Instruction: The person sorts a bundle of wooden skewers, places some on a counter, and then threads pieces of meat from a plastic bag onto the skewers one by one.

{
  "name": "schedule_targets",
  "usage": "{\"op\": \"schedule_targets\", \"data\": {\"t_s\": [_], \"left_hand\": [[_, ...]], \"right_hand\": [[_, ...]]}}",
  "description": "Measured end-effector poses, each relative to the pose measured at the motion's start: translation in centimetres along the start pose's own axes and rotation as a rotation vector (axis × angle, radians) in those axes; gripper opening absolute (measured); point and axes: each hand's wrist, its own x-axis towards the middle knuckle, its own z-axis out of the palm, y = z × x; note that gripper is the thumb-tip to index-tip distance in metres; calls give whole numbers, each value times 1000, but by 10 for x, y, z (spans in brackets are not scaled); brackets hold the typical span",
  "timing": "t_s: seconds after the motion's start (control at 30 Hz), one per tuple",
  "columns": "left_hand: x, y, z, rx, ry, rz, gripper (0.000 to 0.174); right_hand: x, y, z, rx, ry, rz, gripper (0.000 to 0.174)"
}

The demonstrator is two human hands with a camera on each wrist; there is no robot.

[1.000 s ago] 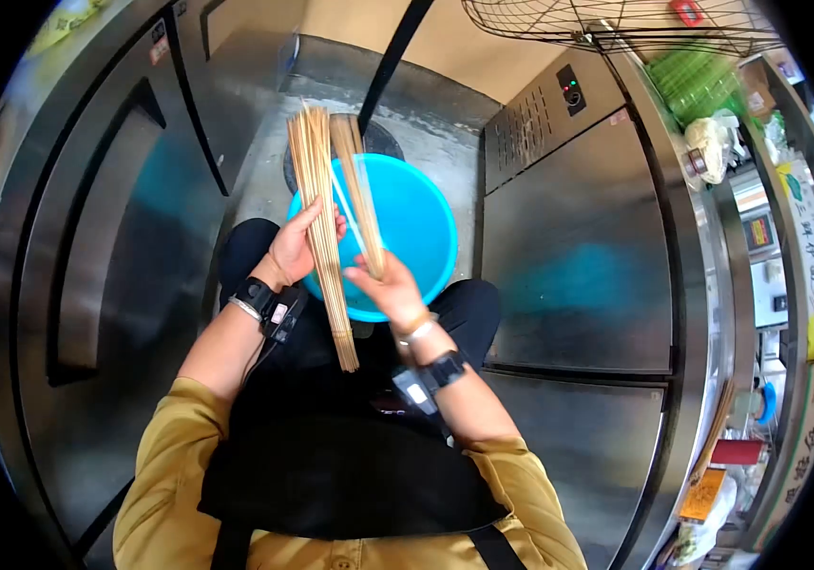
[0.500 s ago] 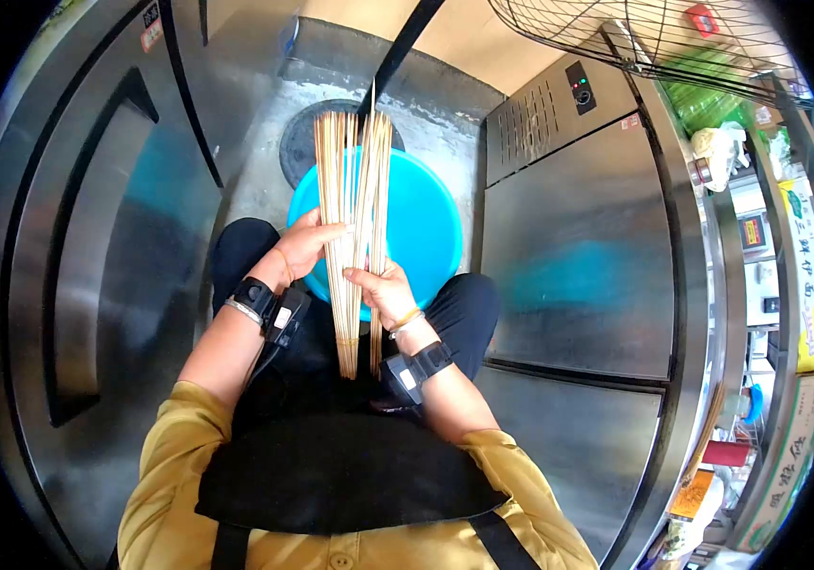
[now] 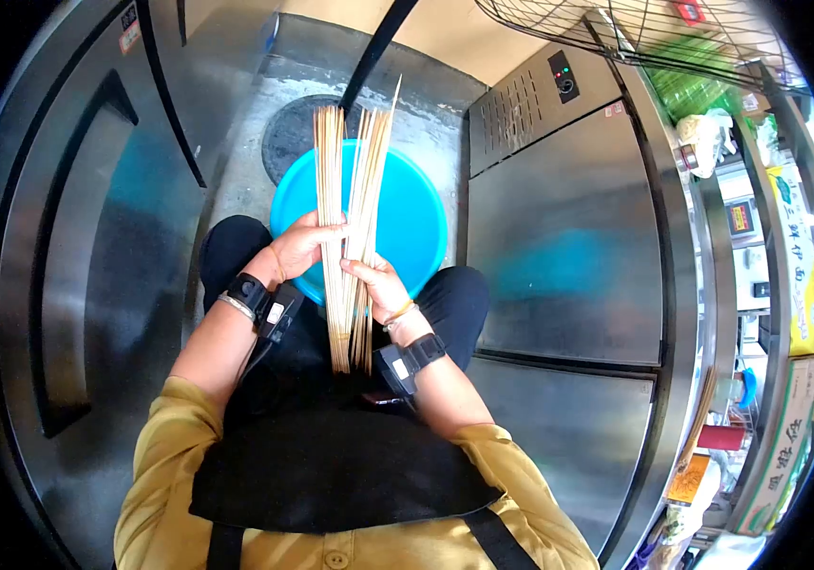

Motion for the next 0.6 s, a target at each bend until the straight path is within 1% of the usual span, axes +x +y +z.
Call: {"op": "schedule_targets", "data": {"t_s": [0.03, 0.07, 0.13, 0.17, 0.2, 0.27, 0.33, 0.37, 0.4, 0.43, 0.5, 0.6], "left_hand": [[2, -3, -1, 47, -7, 24, 17], [4, -6, -2, 58, 25, 19, 19], [7, -11, -2, 81, 91, 11, 22], [10, -14, -6, 90, 51, 10, 26], [9, -15, -5, 74, 74, 13, 26], [7, -15, -1, 41, 118, 21, 25], [8, -18, -8, 48, 128, 9, 20], [8, -19, -13, 63, 144, -8, 18], [7, -17, -10, 78, 158, -25, 17], [4, -14, -5, 61, 99, -32, 15], [6, -14, -1, 23, 107, -27, 16], [7, -17, 7, -42, 98, 18, 17]], "right_hand": [[3, 4, -4, -16, -12, -8, 25], [6, 7, -6, -32, -25, -17, 27], [4, 9, -2, -23, -21, -59, 25], [4, 10, -2, -31, -7, -89, 25], [3, 11, -1, -39, 5, -118, 25], [1, 11, -3, -6, 25, -138, 18], [0, 9, -9, 3, 30, -163, 14], [-1, 10, -11, 45, 164, -143, 8], [-1, 10, -14, 29, 119, -159, 8], [0, 12, -19, 15, 75, -175, 8], [1, 13, -20, 12, 6, -204, 9], [0, 12, -9, 65, 101, -187, 9]]}}
